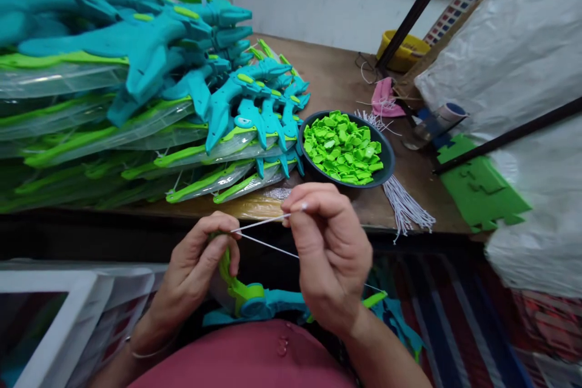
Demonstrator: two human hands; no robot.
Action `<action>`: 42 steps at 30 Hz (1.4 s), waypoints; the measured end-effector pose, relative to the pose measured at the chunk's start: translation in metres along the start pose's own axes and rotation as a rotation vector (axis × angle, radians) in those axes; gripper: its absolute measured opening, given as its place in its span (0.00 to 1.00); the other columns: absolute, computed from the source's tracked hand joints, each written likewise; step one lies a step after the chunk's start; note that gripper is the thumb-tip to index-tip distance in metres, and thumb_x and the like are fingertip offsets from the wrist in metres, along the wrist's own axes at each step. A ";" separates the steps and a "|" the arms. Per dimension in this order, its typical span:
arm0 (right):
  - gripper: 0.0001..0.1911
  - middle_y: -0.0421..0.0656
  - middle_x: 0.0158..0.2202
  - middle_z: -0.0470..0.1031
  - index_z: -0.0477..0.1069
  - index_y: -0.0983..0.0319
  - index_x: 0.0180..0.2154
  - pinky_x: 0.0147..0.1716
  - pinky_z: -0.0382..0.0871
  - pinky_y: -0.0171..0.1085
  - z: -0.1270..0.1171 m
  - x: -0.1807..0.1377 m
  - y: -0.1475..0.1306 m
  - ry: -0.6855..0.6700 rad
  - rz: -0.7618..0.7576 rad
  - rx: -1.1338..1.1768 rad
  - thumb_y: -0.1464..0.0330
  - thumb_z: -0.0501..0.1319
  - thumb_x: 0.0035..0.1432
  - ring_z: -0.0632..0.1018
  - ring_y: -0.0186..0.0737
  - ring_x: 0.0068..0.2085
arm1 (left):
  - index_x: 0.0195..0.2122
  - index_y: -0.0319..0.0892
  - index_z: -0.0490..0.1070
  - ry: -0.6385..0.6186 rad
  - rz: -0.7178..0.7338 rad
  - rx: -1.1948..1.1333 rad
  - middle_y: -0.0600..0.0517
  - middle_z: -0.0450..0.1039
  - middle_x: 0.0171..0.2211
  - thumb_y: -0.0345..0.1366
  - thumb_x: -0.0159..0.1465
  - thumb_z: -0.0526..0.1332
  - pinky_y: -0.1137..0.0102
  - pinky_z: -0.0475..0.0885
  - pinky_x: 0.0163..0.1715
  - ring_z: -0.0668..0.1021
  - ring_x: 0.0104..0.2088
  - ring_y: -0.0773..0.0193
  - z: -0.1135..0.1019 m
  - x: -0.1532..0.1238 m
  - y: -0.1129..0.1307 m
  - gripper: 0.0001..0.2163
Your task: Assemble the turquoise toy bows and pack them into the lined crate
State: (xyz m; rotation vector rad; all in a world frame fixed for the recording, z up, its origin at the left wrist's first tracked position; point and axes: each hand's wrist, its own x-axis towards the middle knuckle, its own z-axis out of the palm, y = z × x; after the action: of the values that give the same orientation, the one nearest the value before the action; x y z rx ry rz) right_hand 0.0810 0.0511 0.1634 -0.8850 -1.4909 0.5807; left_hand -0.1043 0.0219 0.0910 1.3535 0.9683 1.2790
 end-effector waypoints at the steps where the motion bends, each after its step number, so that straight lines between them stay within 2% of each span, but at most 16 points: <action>1: 0.08 0.42 0.40 0.74 0.69 0.57 0.42 0.38 0.76 0.38 0.002 -0.002 0.004 -0.047 -0.010 -0.028 0.77 0.57 0.69 0.78 0.38 0.41 | 0.46 0.48 0.71 0.004 0.009 0.004 0.56 0.68 0.41 0.35 0.77 0.54 0.74 0.69 0.30 0.74 0.24 0.78 0.000 0.001 -0.001 0.07; 3: 0.10 0.43 0.42 0.76 0.69 0.58 0.43 0.43 0.77 0.40 0.007 -0.008 0.010 -0.186 -0.076 -0.126 0.78 0.58 0.67 0.79 0.38 0.44 | 0.42 0.45 0.71 0.019 0.026 0.019 0.56 0.68 0.40 0.34 0.76 0.56 0.72 0.70 0.34 0.74 0.24 0.78 -0.001 0.004 -0.002 0.06; 6: 0.10 0.47 0.49 0.78 0.69 0.58 0.44 0.50 0.78 0.44 0.012 -0.016 0.013 -0.382 -0.204 -0.238 0.78 0.58 0.66 0.79 0.42 0.51 | 0.39 0.43 0.73 0.047 0.032 0.013 0.55 0.70 0.40 0.33 0.74 0.58 0.71 0.70 0.37 0.74 0.26 0.76 -0.002 0.007 -0.004 0.06; 9: 0.09 0.50 0.51 0.77 0.70 0.59 0.42 0.51 0.78 0.44 0.018 -0.020 0.014 -0.472 -0.202 -0.249 0.78 0.58 0.67 0.79 0.43 0.52 | 0.39 0.44 0.73 0.063 0.002 -0.051 0.55 0.70 0.36 0.34 0.74 0.59 0.72 0.69 0.37 0.73 0.28 0.73 -0.001 0.007 -0.005 0.05; 12: 0.08 0.46 0.44 0.77 0.71 0.59 0.43 0.44 0.79 0.40 0.023 -0.021 0.020 -0.469 -0.106 -0.214 0.77 0.59 0.69 0.79 0.39 0.45 | 0.40 0.44 0.71 0.035 -0.056 -0.121 0.56 0.68 0.31 0.36 0.75 0.57 0.72 0.68 0.35 0.70 0.28 0.71 0.000 0.005 -0.007 0.06; 16: 0.06 0.40 0.35 0.75 0.71 0.58 0.42 0.38 0.75 0.36 0.028 -0.021 0.030 -0.421 0.004 -0.137 0.76 0.60 0.69 0.77 0.35 0.37 | 0.42 0.44 0.69 -0.014 -0.119 -0.197 0.55 0.66 0.32 0.38 0.76 0.55 0.73 0.65 0.31 0.68 0.28 0.71 0.000 0.003 -0.012 0.07; 21: 0.04 0.39 0.35 0.74 0.72 0.60 0.39 0.37 0.72 0.34 0.032 -0.021 0.039 -0.418 0.086 -0.088 0.74 0.63 0.68 0.76 0.34 0.37 | 0.44 0.44 0.68 -0.045 -0.113 -0.280 0.54 0.65 0.38 0.39 0.76 0.55 0.73 0.66 0.31 0.70 0.28 0.73 -0.004 0.003 -0.019 0.06; 28: 0.06 0.37 0.32 0.72 0.71 0.60 0.35 0.36 0.69 0.32 0.034 -0.025 0.043 -0.399 0.149 -0.035 0.74 0.64 0.67 0.74 0.31 0.34 | 0.38 0.42 0.67 0.000 -0.173 -0.278 0.56 0.64 0.32 0.39 0.76 0.56 0.74 0.64 0.28 0.68 0.25 0.74 -0.003 0.006 -0.021 0.09; 30: 0.05 0.37 0.33 0.74 0.73 0.60 0.35 0.36 0.70 0.32 0.033 -0.026 0.044 -0.406 0.232 0.022 0.73 0.65 0.66 0.75 0.32 0.34 | 0.37 0.41 0.68 0.024 -0.179 -0.265 0.56 0.65 0.31 0.40 0.75 0.57 0.74 0.64 0.28 0.68 0.25 0.74 -0.002 0.007 -0.020 0.11; 34: 0.05 0.37 0.31 0.76 0.75 0.60 0.35 0.31 0.72 0.31 0.029 -0.026 0.050 -0.434 0.500 0.191 0.67 0.68 0.64 0.77 0.32 0.31 | 0.35 0.41 0.68 0.037 -0.231 -0.298 0.57 0.64 0.28 0.42 0.74 0.59 0.74 0.62 0.25 0.66 0.22 0.74 -0.003 0.010 -0.022 0.12; 36: 0.07 0.37 0.29 0.76 0.74 0.61 0.33 0.29 0.72 0.31 0.026 -0.026 0.051 -0.472 0.553 0.236 0.67 0.67 0.64 0.76 0.32 0.29 | 0.34 0.41 0.68 0.037 -0.270 -0.310 0.57 0.64 0.26 0.43 0.73 0.60 0.75 0.61 0.23 0.65 0.20 0.75 -0.003 0.011 -0.025 0.14; 38: 0.06 0.37 0.30 0.75 0.73 0.61 0.33 0.30 0.72 0.31 0.024 -0.025 0.051 -0.481 0.492 0.179 0.68 0.65 0.66 0.76 0.32 0.30 | 0.32 0.40 0.67 0.048 -0.310 -0.313 0.57 0.64 0.25 0.45 0.72 0.63 0.75 0.61 0.22 0.65 0.19 0.76 -0.004 0.011 -0.027 0.15; 42: 0.05 0.42 0.38 0.76 0.72 0.60 0.38 0.41 0.75 0.36 0.024 -0.024 0.048 -0.438 0.155 -0.030 0.74 0.59 0.68 0.78 0.36 0.40 | 0.31 0.40 0.67 0.084 -0.376 -0.340 0.58 0.63 0.23 0.47 0.69 0.66 0.77 0.58 0.19 0.64 0.17 0.77 -0.003 0.014 -0.028 0.17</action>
State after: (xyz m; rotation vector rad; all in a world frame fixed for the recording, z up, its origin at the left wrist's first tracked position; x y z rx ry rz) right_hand 0.0657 0.0633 0.1079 -0.9416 -1.8354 0.9115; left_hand -0.1039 0.0409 0.0660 0.8175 0.9579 1.1533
